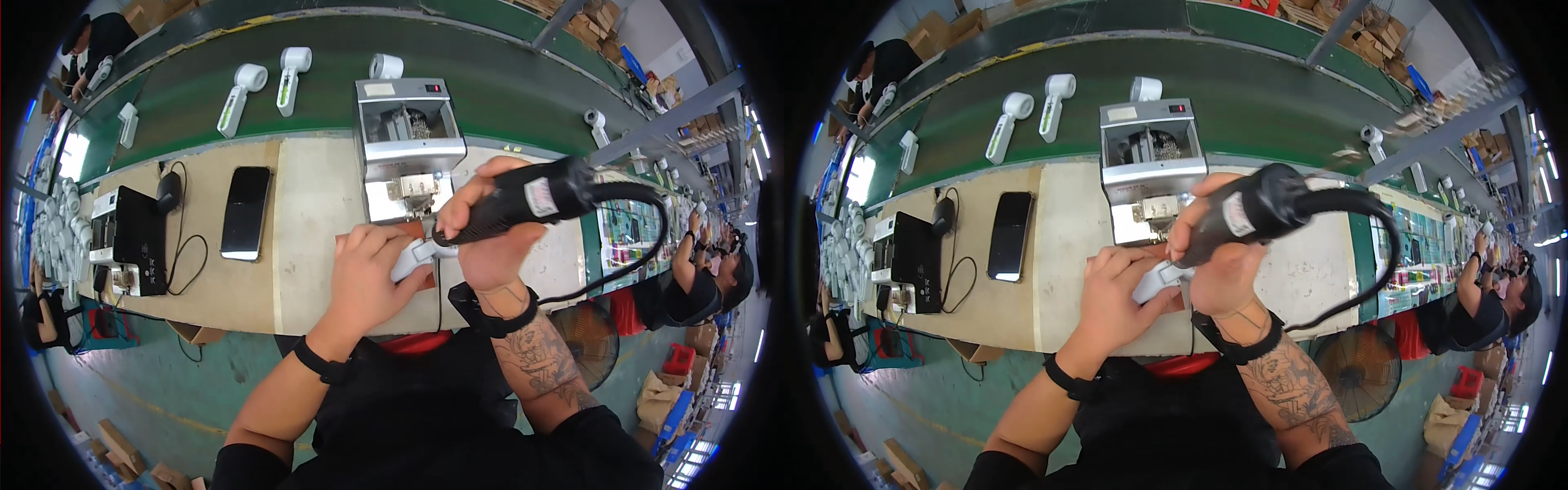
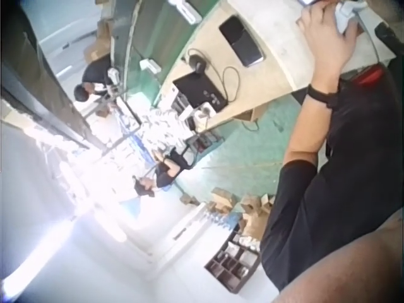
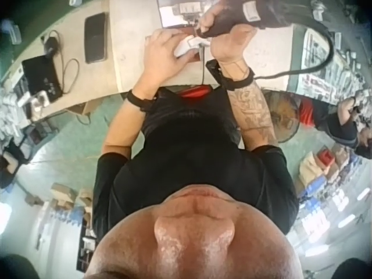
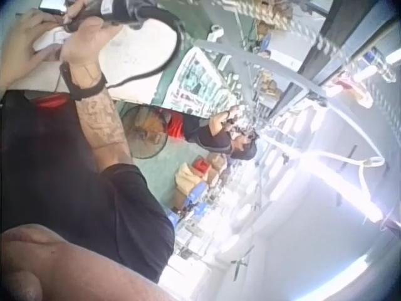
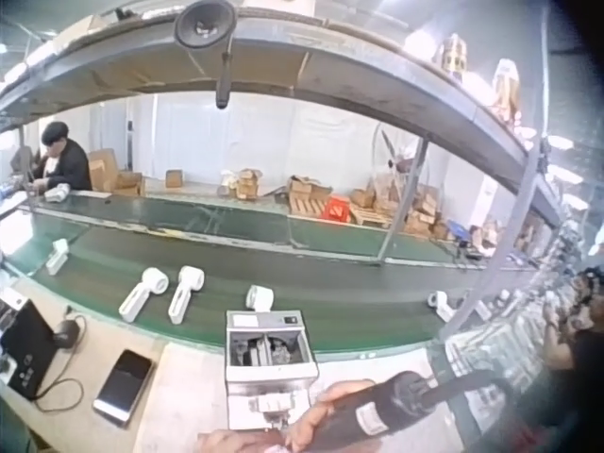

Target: Assembling small white plastic fan components on an industrial production line using a powered screwdriver.

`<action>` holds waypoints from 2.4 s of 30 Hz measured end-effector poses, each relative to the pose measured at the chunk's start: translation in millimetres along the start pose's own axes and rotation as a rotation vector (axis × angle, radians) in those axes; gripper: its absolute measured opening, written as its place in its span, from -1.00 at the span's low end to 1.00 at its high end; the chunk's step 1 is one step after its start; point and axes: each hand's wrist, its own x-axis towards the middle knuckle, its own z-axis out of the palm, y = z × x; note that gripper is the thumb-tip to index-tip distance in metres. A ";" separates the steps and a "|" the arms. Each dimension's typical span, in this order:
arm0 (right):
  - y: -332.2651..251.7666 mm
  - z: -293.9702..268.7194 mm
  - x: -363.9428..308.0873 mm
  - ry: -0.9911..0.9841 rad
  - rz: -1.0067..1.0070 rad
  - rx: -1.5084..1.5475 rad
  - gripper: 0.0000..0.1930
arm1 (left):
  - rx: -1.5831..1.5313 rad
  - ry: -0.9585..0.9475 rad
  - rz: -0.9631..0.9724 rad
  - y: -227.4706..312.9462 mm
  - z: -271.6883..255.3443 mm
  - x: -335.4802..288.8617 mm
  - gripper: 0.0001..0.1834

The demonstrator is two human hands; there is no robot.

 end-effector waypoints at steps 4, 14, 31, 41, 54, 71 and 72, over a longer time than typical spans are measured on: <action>-13.3 -10.3 -10.7 0.034 0.013 0.009 0.02 | -0.007 0.022 0.005 -0.1 3.4 1.5 -0.54; -6.9 -13.2 -19.6 0.007 0.070 -0.133 0.04 | -0.018 0.012 -0.003 0.1 5.1 1.8 -0.54; -31.6 -5.3 -46.5 0.066 0.259 0.176 -0.02 | -0.066 -0.130 0.055 13.3 -34.6 -5.7 -0.50; -100.8 -77.1 -48.1 0.152 -0.073 -0.014 -0.06 | -0.714 -0.045 -0.634 -70.3 -149.4 -9.9 -0.61; -85.9 -110.4 -69.0 0.219 -0.074 -0.236 -0.05 | 0.540 0.226 -0.216 -179.0 -55.8 202.5 -0.62; -92.1 -99.3 -74.3 0.304 0.003 -0.232 0.00 | 0.510 0.529 -0.016 -185.4 -145.8 179.9 -0.73; -88.5 -97.4 -74.2 0.294 0.007 -0.229 0.00 | 0.476 0.520 0.087 -158.8 -152.7 167.0 -0.74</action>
